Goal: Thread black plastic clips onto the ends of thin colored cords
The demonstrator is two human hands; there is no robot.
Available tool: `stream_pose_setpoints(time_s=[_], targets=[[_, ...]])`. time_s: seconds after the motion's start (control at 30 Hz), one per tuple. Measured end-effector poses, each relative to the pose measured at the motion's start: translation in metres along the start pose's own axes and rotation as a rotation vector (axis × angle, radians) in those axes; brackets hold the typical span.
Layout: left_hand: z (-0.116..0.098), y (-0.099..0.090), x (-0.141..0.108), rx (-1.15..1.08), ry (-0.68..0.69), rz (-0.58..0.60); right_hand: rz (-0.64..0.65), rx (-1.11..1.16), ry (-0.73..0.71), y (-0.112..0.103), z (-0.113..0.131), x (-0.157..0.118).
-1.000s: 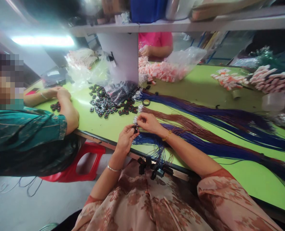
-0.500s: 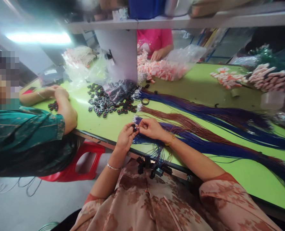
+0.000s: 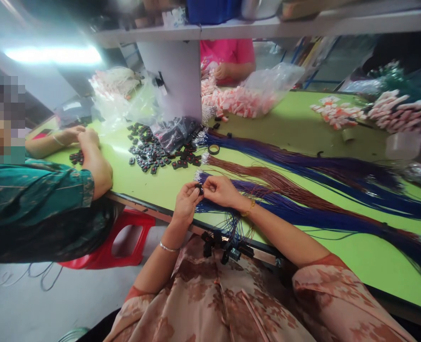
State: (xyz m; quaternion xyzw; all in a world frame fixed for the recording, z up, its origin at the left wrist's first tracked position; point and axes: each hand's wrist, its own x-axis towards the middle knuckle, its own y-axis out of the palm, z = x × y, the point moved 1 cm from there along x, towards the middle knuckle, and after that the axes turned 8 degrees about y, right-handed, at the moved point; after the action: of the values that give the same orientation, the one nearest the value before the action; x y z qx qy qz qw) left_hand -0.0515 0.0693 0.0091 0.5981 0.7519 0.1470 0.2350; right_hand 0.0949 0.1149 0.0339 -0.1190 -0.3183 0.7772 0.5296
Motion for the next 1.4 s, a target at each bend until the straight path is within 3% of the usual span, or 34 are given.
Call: stream_pose_setpoints(time_s=[0.23,0.53,0.63,0.7,0.8,0.9,1.17,1.4], targets=[[0.004,0.005,-0.003,0.037,0.003,-0.029,0.007,-0.137,-0.175,-0.004,-0.002,-0.008],[0.011,0.009,-0.002,0.078,-0.016,-0.046,0.0,-0.239,-0.125,0.001,-0.007,-0.014],[0.013,0.009,0.0,0.058,-0.016,-0.035,0.067,-0.206,-0.076,-0.014,-0.014,-0.002],[0.015,0.008,0.003,0.042,-0.015,-0.022,0.045,-0.244,0.023,-0.03,-0.024,0.012],[0.016,0.005,0.005,0.039,-0.022,0.0,0.031,-0.473,0.23,-0.048,-0.042,0.032],[0.017,0.003,0.004,0.025,-0.028,0.017,0.081,-0.612,0.324,-0.053,-0.056,0.042],[0.017,0.0,0.004,0.016,-0.034,0.026,-0.001,-0.551,0.352,-0.057,-0.064,0.056],[0.017,0.001,0.004,0.02,-0.036,0.01,0.097,-0.434,0.2,-0.043,-0.04,0.079]])
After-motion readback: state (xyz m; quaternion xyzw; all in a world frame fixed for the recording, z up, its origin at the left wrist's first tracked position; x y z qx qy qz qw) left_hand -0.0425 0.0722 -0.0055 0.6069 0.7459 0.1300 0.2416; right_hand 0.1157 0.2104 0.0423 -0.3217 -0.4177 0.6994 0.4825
